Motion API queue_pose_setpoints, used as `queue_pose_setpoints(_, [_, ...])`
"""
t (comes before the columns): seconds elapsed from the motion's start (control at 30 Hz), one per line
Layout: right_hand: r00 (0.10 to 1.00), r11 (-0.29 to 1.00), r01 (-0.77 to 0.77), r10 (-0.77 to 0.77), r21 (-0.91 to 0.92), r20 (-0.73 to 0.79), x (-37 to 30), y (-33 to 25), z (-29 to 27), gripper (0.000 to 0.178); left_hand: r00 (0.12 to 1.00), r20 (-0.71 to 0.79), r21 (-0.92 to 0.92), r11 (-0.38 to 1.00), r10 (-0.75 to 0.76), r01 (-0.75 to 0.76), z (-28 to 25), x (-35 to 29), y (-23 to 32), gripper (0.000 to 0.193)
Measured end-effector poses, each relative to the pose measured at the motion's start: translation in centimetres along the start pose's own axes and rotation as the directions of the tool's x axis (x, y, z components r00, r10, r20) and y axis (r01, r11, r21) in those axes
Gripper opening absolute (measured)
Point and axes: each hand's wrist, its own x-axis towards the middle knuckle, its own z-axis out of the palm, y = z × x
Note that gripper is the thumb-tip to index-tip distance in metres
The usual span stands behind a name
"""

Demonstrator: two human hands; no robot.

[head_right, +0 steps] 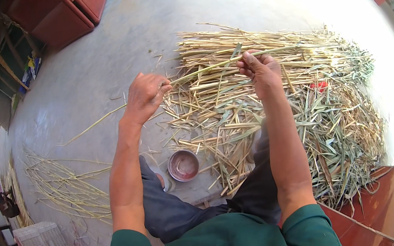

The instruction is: The person sits on the floor and repeatedly strips outer layers from dried plant stalks by hand, separating the core from the fibrous sheath. The stripped cores are placed to the left, while the discarded sheaths accumulate to the right.

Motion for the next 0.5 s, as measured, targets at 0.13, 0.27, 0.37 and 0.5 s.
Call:
queue_pose_setpoints(0.13, [0.993, 0.999, 0.049, -0.047, -0.014, 0.112, -0.1, 0.0, 0.0, 0.019, 1.0, 0.0, -0.003, 1.0, 0.013, -0.013, 0.2, -0.5, -0.3, 0.013])
queue_pose_setpoints(0.27, [0.987, 0.997, 0.056, -0.048, -0.044, 0.155, -0.4, 0.1, 0.2, 0.02, 1.0, 0.001, -0.011, 1.0, 0.017, -0.017, 0.2, -0.6, -0.3, 0.014])
queue_pose_setpoints(0.37, [0.984, 0.987, 0.11, -0.092, -0.114, 0.154, -0.9, 0.2, 0.6, 0.018, 1.0, 0.008, -0.009, 1.0, 0.022, -0.022, 0.4, -0.6, -0.2, 0.014])
queue_pose_setpoints(0.5, [0.95, 0.893, 0.311, -0.287, -0.325, 0.12, -1.7, 0.3, 1.8, 0.013, 1.0, 0.021, -0.018, 1.0, 0.009, -0.009, 0.9, -0.7, -0.3, 0.014])
